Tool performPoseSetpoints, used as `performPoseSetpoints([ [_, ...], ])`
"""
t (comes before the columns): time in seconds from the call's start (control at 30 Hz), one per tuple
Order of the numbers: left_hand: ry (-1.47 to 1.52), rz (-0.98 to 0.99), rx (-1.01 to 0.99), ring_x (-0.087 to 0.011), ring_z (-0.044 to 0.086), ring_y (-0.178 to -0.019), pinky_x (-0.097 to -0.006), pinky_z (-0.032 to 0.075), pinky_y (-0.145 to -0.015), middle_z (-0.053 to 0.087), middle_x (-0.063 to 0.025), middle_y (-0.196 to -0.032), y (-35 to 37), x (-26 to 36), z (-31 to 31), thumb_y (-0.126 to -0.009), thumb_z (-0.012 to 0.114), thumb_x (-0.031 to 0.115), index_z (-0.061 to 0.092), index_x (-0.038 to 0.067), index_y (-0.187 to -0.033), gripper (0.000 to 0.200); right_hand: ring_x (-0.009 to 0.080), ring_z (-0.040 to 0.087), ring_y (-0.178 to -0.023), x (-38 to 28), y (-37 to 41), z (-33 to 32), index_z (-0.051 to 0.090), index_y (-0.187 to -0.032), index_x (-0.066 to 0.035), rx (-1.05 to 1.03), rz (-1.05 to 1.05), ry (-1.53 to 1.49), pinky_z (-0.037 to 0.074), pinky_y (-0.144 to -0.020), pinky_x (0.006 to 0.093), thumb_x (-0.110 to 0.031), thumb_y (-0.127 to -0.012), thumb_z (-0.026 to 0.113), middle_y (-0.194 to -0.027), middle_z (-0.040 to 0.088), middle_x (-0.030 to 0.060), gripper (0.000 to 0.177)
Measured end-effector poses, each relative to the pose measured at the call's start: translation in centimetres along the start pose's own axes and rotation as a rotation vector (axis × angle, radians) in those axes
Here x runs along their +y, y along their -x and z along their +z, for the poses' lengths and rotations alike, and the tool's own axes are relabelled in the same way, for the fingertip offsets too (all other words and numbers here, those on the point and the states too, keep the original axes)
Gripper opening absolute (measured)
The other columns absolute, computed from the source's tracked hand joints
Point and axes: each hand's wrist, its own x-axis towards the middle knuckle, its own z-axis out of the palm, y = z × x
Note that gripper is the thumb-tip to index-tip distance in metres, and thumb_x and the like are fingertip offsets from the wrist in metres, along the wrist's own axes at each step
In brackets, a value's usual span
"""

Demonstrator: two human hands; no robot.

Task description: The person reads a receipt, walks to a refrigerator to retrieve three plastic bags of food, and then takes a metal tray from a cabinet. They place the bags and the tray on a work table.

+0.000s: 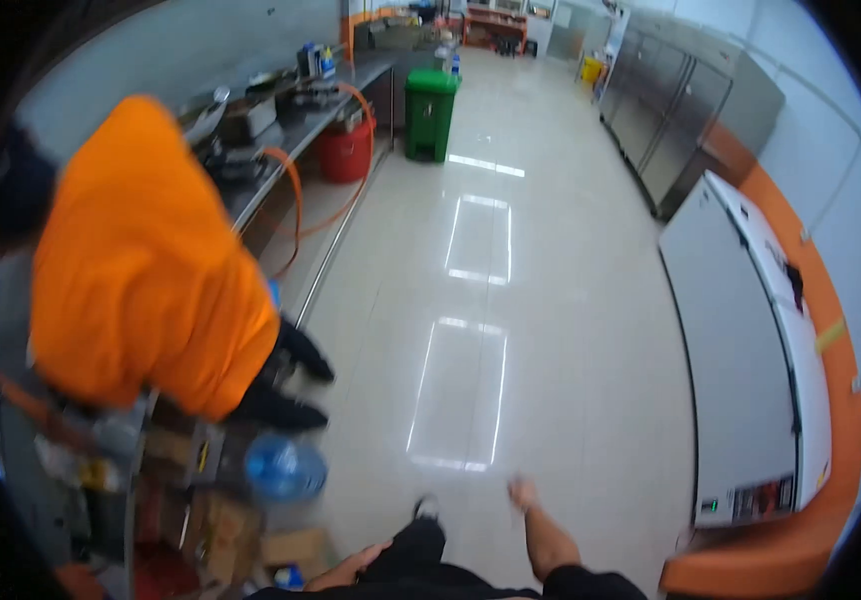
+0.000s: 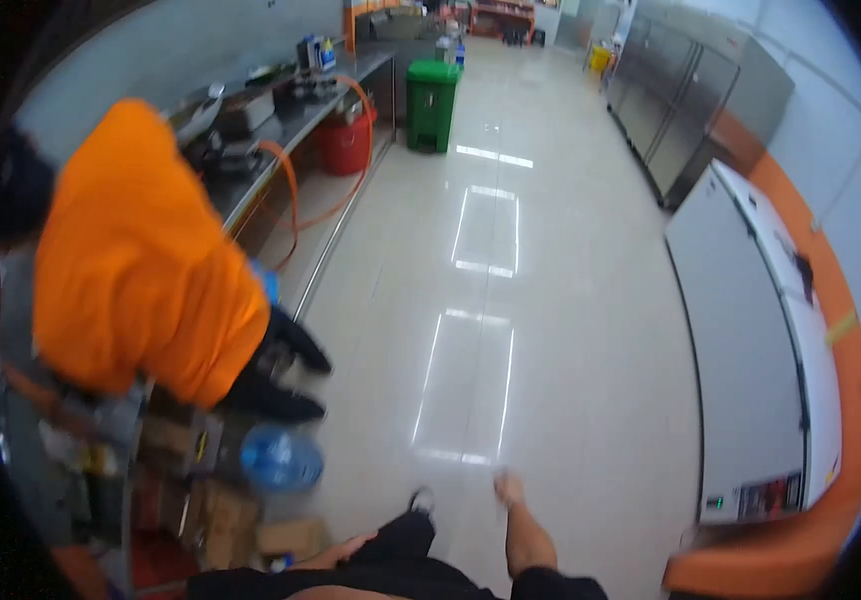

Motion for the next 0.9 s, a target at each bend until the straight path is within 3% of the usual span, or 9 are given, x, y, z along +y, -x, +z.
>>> performPoseSetpoints([
  [0.1,-1.241,-0.119,-0.091,-0.0315,0.054,-0.119,-0.0441,0.049,-0.094,0.056,-0.0220,-0.128,-16.9,20.1,1.6,-0.076,0.074,0.036,0.043,0.004,-0.140,0.078,0.0367,0.045,-0.130,15.1,-8.5,2.6,0.047,-0.140,-0.011,-0.606,0.187,0.024,0.035,-0.108,0.0473,-0.069,-0.092,0.027,-0.141,0.049,0.0181,0.078],
  [0.13,-1.238,-0.118,-0.084,-0.0315,0.054,-0.119,-0.0441,0.049,-0.094,0.056,-0.0220,-0.128,-17.4,27.6,4.3,-0.076,0.074,0.036,0.043,0.004,-0.140,0.078,0.0337,0.046,-0.130,14.7,-8.2,1.8,0.044,-0.142,-0.011,-0.370,-0.020,0.464,0.036,-0.108,0.0445,-0.065,-0.093,0.032,-0.143,0.048,0.0155,0.073],
  [0.23,-0.698,0.469,0.251,-0.0291,0.058,-0.112,-0.0451,0.049,-0.090,0.061,-0.0214,-0.118,-17.3,56.3,11.5,-0.071,0.075,0.029,0.047,0.004,-0.136,0.075,0.0319,0.050,-0.124,11.7,-25.4,-13.5,0.053,-0.132,-0.010,-0.486,0.183,0.341,0.039,-0.104,0.0436,-0.052,-0.092,0.040,-0.133,0.054,0.0161,0.059],
  [0.4,-0.405,0.106,0.174,-0.0276,0.060,-0.100,-0.0452,0.050,-0.085,0.066,-0.0153,-0.100,-24.2,96.0,21.9,-0.082,0.068,0.036,0.052,0.004,-0.130,0.060,0.0289,0.057,-0.114,-4.1,-73.6,-38.6,0.067,-0.115,-0.008,-0.242,-0.030,0.232,0.045,-0.098,0.0422,-0.029,-0.089,0.054,-0.118,0.064,0.0170,0.036],
  [0.47,-0.417,-0.048,-0.197,-0.0286,0.054,-0.120,-0.0470,0.044,-0.097,0.060,-0.0156,-0.126,-24.8,111.1,25.4,-0.087,0.060,0.050,0.057,0.006,-0.130,0.062,0.0265,0.062,-0.064,-16.1,-97.8,-52.4,0.068,-0.077,-0.003,-0.099,-0.006,-0.244,0.052,-0.061,0.0402,-0.024,-0.082,0.059,-0.069,0.064,0.0127,0.024],
  [0.53,-0.530,0.759,0.057,-0.0306,0.055,-0.120,-0.0451,0.043,-0.100,0.058,-0.0156,-0.131,-27.1,125.4,28.4,-0.084,0.062,0.049,0.059,0.005,-0.129,0.063,0.0200,0.055,-0.051,-32.2,-112.9,-69.2,0.064,-0.075,-0.004,0.145,-0.149,-0.613,0.045,-0.048,0.0381,-0.034,-0.085,0.062,-0.059,0.059,0.0084,0.031],
  [0.57,-0.561,0.696,0.065,-0.0307,0.056,-0.119,-0.0450,0.043,-0.100,0.059,-0.0156,-0.131,-29.2,133.3,29.5,-0.084,0.062,0.049,0.059,0.005,-0.128,0.062,0.0168,0.051,-0.047,-35.6,-120.9,-75.0,0.062,-0.074,-0.006,0.148,-0.185,-0.661,0.043,-0.045,0.0355,-0.035,-0.084,0.064,-0.055,0.057,0.0049,0.031],
  [0.67,-0.555,0.518,0.011,-0.0309,0.057,-0.117,-0.0445,0.043,-0.099,0.060,-0.0158,-0.128,-34.4,154.5,32.8,-0.083,0.063,0.048,0.060,0.006,-0.127,0.061,0.0237,0.060,-0.063,-27.7,-143.7,-77.3,0.063,-0.076,-0.010,0.230,-0.476,-0.016,0.048,-0.055,0.0427,-0.027,-0.092,0.050,-0.066,0.061,0.0069,0.027],
  [0.9,-0.637,0.635,0.093,-0.0315,0.060,-0.113,-0.0434,0.045,-0.098,0.063,-0.0163,-0.123,-47.4,209.4,42.3,-0.082,0.064,0.046,0.062,0.007,-0.126,0.059,0.0266,0.059,-0.107,-20.8,-170.8,-91.9,0.067,-0.109,-0.017,-0.377,0.048,0.503,0.049,-0.087,0.0435,-0.033,-0.091,0.053,-0.114,0.062,0.0066,0.028],
])
